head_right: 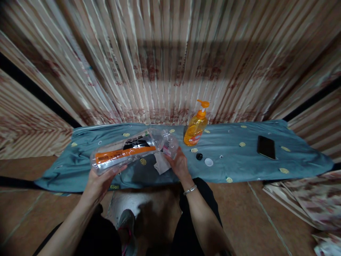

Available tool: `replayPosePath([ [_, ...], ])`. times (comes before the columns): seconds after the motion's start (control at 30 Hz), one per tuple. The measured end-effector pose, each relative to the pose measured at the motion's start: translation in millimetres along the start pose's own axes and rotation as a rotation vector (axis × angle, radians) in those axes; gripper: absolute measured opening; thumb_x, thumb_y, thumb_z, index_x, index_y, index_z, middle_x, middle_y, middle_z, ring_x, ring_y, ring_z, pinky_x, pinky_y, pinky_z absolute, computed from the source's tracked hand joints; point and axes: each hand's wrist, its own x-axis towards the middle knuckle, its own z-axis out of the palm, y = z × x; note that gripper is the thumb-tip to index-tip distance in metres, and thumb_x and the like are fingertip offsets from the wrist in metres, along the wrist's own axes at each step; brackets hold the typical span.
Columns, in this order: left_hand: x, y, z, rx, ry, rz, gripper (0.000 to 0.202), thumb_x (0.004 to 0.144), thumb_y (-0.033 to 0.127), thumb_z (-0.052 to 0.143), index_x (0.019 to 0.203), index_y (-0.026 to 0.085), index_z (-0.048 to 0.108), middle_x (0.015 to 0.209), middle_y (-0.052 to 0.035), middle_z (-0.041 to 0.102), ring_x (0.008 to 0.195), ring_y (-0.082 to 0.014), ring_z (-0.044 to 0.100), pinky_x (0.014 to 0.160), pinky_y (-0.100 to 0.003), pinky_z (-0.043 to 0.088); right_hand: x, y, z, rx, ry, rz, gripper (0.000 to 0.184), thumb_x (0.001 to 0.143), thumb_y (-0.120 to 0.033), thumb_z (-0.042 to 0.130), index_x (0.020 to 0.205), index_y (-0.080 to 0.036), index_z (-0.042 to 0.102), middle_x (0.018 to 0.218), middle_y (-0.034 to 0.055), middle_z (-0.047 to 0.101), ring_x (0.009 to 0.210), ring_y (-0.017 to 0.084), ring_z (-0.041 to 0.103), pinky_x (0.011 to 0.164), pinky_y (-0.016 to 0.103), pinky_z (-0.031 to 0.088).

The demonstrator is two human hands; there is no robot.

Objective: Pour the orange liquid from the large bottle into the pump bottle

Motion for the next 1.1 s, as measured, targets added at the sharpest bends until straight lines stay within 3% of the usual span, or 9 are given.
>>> replayPosePath([
  [0.27, -8.8, 1.2, -4.0, 0.02, -0.015, 0.005, 0.082, 0.056, 0.036, 0.112, 0.128, 0.02, 0.075, 0.118, -0.0112, 0.085, 0.106, -0.0335, 0.083, 0.099, -0.054, 0.072, -6.5, -8.7, -2.7, -0.004, -0.012, 0.042, 0.053, 0.088, -0.04, 0.082, 0.135, -0.023, 0.066, 0.118, 0.0176, 0.085, 0.11, 0.04, 0.083, 0.095, 0.059, 0.068],
  [0.63, -11.2, 0.3, -6.7, 0.009, 0.003, -0.032, 0.077, 0.055, 0.035, 0.112, 0.121, 0.021, 0.075, 0.118, -0.0119, 0.086, 0.108, -0.0354, 0.083, 0.097, -0.052, 0.072, -9.1, -11.2, -8.7, 0.015, -0.027, 0.035, 0.044, 0.088, -0.04, 0.079, 0.127, -0.024, 0.066, 0.114, 0.0136, 0.083, 0.112, 0.04, 0.081, 0.098, 0.058, 0.065],
  [0.8, -12.7, 0.3, -9.2, 0.038, -0.009, -0.033, 0.082, 0.06, 0.038, 0.11, 0.131, 0.018, 0.073, 0.124, -0.0147, 0.085, 0.113, -0.0365, 0.083, 0.101, -0.052, 0.071, -8.7, -13.2, -10.1, -0.003, -0.047, 0.06, 0.043, 0.089, -0.037, 0.08, 0.127, -0.022, 0.065, 0.112, 0.0144, 0.083, 0.109, 0.039, 0.082, 0.097, 0.056, 0.065],
  [1.1, -3.8, -9.4, -30.8, 0.163, -0.023, -0.004, 0.094, 0.06, 0.04, 0.109, 0.141, 0.016, 0.068, 0.119, -0.014, 0.086, 0.105, -0.0345, 0.085, 0.099, -0.048, 0.07, -8.3, -12.1, -9.3, -0.03, -0.051, 0.034, 0.049, 0.092, -0.04, 0.079, 0.133, -0.018, 0.066, 0.119, 0.0198, 0.083, 0.112, 0.04, 0.081, 0.096, 0.057, 0.066],
])
